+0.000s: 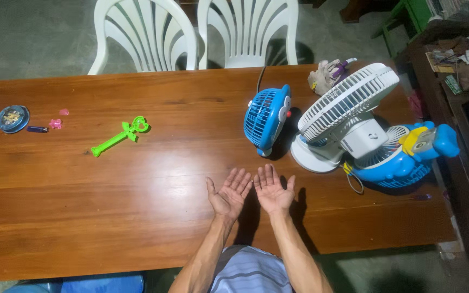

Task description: The person uses a screwdriver to repeatedly tighten screws on the front grille of a small blue table fan. The person holds the fan steady with one hand while turning the screwdriver with the other, working on multiple screw locations around the grille.

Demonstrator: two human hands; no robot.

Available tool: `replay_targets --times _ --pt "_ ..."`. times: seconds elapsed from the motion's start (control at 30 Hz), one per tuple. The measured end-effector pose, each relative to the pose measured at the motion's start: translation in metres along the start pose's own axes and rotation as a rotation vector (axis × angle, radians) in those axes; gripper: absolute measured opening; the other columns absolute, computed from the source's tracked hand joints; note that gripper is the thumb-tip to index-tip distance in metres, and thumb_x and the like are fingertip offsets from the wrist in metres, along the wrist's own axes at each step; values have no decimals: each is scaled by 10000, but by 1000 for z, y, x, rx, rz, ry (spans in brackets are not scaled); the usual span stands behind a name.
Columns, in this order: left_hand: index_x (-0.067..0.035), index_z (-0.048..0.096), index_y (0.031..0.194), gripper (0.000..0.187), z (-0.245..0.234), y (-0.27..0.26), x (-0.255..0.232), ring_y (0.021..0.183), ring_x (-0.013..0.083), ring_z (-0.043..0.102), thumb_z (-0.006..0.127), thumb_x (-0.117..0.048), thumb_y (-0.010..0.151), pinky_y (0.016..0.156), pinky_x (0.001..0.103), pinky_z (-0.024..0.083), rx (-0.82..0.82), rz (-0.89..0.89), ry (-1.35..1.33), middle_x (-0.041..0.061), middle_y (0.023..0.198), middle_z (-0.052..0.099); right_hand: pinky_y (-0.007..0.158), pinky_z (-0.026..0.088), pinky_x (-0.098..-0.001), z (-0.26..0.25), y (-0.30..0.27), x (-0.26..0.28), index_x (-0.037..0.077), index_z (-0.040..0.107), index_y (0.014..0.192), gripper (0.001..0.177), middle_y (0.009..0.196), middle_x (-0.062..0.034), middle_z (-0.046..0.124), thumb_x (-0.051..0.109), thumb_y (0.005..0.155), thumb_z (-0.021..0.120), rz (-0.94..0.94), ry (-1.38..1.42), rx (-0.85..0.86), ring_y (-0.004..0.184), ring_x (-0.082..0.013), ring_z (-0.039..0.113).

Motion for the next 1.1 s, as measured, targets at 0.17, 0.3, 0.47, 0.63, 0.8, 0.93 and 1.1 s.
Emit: replay_targets --times 0.17,0.3,0.47,0.63,0.8,0.93,1.1 --pt "39 423 1475 1054 3 -1 0 1397 436 459 430 -817 862 1170 546 361 5 -2 3 281 1507 475 1082 428 -485 3 -2 0 27 610 1310 787 1253 -101 699 712 952 465 -11 3 -12 1224 -302 611" --pt "39 412 1478 1054 4 -2 -1 1399 440 456 426 -815 861 1167 550 362 -2 -1 -7 281 1507 472 1077 438 -485 2 -3 -1 34 604 1309 778 1246 -96 702 713 957 465 -7 15 -42 1215 -298 619" --pt "47 393 1493 1072 6 -3 -2 1404 435 451 402 -824 867 1165 540 367 -3 9 26 284 1515 464 1065 447 -483 3 -4 0 28 603 1303 786 1233 -100 700 718 958 455 -13 17 -20 1194 -303 625" --pt "47 385 1495 1076 7 -4 1 1400 434 455 386 -826 866 1161 540 372 -13 9 40 286 1512 464 1061 450 -479 1 -6 2 31 604 1310 787 1230 -101 696 717 955 449 -26 28 -42 1187 -296 629" --pt "47 392 1489 1066 7 -5 2 1398 432 461 392 -822 871 1162 541 372 -22 2 45 284 1513 465 1055 452 -474 -1 -6 4 30 602 1319 789 1237 -92 698 716 960 453 -24 34 -37 1183 -297 629" --pt "42 407 1475 1053 6 -5 3 1394 429 465 400 -820 870 1160 542 374 -15 -5 42 281 1502 479 1054 450 -479 -3 -6 5 34 603 1308 780 1239 -95 697 713 957 452 -31 34 -29 1184 -299 631" --pt "41 429 1452 1031 6 -5 5 1390 429 472 417 -812 873 1160 541 374 4 -18 30 276 1491 496 1057 448 -475 -4 -6 5 38 608 1303 773 1241 -90 704 711 956 453 -28 38 -22 1193 -295 630"
Point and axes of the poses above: each hand's wrist, its own y-axis towards the middle knuckle, its own z-axis out of the palm, x = y × z, the point moved 10 cm from there along y, towards the middle knuckle
